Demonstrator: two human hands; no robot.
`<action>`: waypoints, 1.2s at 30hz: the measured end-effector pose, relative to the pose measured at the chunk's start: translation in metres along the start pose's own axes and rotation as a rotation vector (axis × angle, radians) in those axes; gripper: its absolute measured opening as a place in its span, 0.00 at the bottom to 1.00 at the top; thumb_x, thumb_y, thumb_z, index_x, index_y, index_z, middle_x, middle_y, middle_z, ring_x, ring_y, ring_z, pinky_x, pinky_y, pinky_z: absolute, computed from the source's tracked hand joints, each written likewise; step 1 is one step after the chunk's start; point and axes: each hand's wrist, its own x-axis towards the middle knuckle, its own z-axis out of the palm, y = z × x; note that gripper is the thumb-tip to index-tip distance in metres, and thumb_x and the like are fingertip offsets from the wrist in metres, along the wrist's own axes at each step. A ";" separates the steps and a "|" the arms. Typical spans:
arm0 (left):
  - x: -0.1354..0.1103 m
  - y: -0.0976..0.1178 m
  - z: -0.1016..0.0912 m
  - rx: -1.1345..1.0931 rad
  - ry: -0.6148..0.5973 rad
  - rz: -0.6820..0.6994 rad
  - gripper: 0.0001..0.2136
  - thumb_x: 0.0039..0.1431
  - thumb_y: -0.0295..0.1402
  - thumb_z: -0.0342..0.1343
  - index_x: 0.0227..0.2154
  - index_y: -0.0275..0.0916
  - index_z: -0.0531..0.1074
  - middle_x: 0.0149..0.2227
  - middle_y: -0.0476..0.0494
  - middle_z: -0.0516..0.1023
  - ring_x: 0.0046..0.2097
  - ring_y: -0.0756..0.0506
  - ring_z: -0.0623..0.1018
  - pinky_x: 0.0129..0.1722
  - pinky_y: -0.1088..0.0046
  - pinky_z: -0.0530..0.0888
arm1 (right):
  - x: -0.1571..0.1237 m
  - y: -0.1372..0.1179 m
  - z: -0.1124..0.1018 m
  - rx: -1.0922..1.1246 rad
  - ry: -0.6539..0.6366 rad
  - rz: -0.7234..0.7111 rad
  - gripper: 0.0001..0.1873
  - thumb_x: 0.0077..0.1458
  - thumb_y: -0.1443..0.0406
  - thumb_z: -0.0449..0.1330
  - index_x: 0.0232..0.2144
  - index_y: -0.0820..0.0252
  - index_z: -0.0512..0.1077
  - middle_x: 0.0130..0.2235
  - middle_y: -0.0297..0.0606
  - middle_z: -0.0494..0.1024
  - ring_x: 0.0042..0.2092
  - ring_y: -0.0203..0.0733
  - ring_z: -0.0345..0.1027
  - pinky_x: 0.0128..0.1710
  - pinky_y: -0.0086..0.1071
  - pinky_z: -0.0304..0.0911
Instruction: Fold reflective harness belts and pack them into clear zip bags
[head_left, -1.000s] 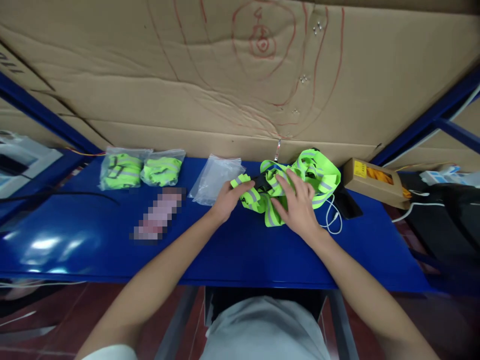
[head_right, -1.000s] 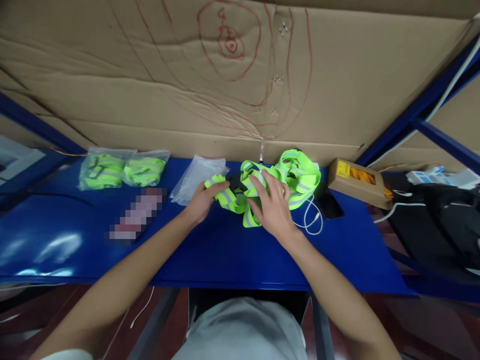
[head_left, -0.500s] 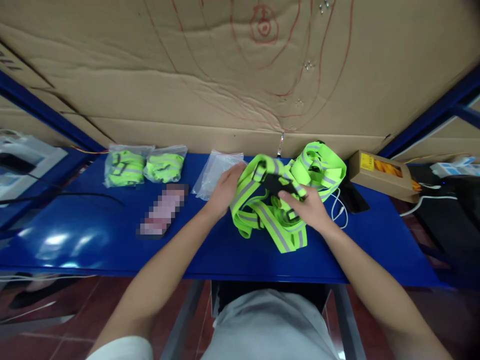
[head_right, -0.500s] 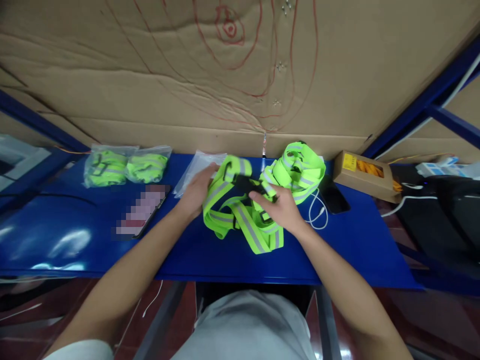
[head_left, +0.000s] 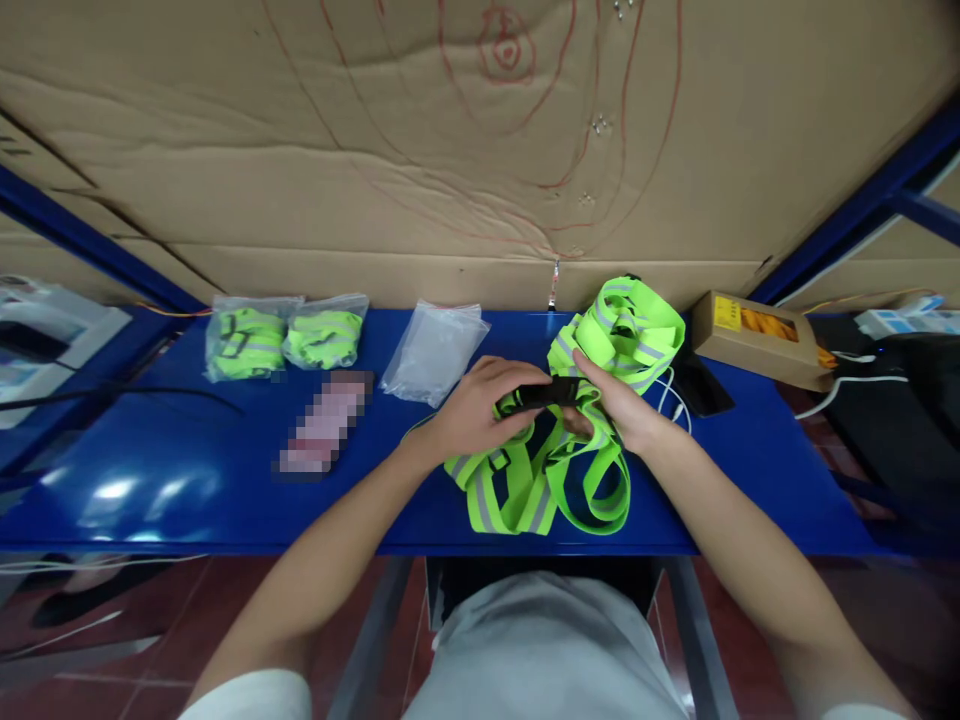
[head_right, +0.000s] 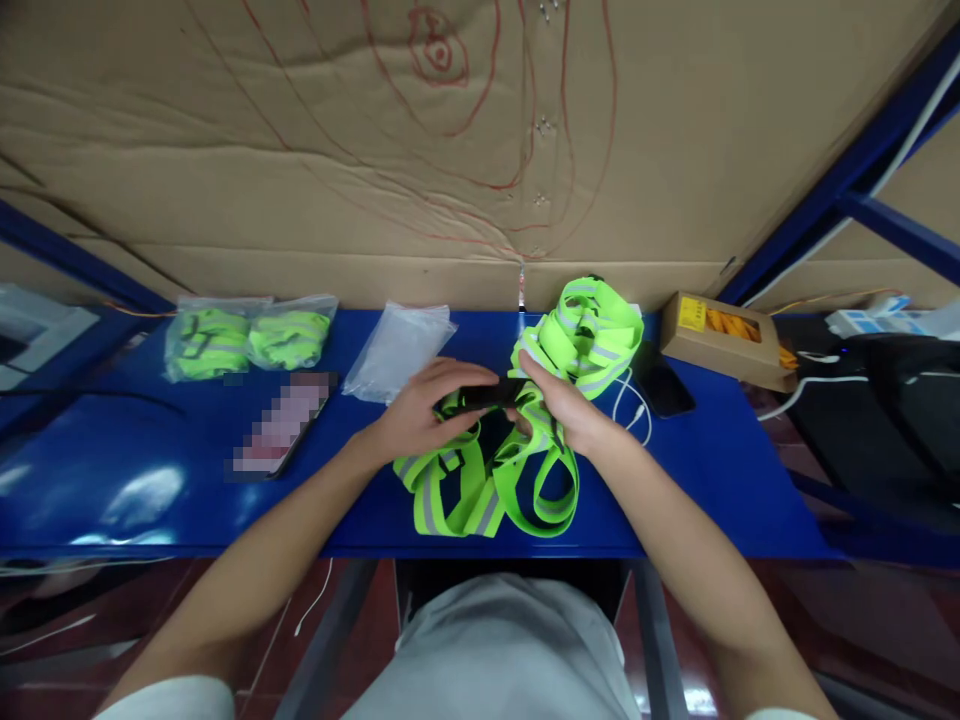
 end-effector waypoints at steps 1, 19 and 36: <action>0.001 -0.003 0.001 -0.019 0.018 -0.061 0.15 0.67 0.41 0.55 0.52 0.41 0.75 0.49 0.40 0.83 0.50 0.40 0.80 0.55 0.60 0.72 | 0.000 0.000 -0.001 -0.053 0.022 -0.008 0.34 0.65 0.37 0.50 0.35 0.59 0.79 0.28 0.42 0.79 0.30 0.46 0.75 0.31 0.38 0.72; 0.000 -0.012 0.010 -0.215 0.027 -0.073 0.18 0.67 0.41 0.57 0.56 0.42 0.67 0.52 0.40 0.77 0.54 0.42 0.78 0.55 0.63 0.72 | -0.016 0.000 0.006 -0.661 -0.081 -0.692 0.29 0.65 0.64 0.61 0.66 0.57 0.63 0.57 0.49 0.76 0.58 0.53 0.72 0.59 0.51 0.70; 0.001 -0.009 0.020 0.339 0.073 0.016 0.12 0.55 0.31 0.61 0.42 0.40 0.71 0.49 0.40 0.79 0.48 0.38 0.80 0.49 0.59 0.75 | -0.013 0.011 0.020 -1.076 0.048 -0.833 0.31 0.62 0.75 0.52 0.68 0.72 0.63 0.59 0.56 0.71 0.63 0.57 0.61 0.67 0.51 0.62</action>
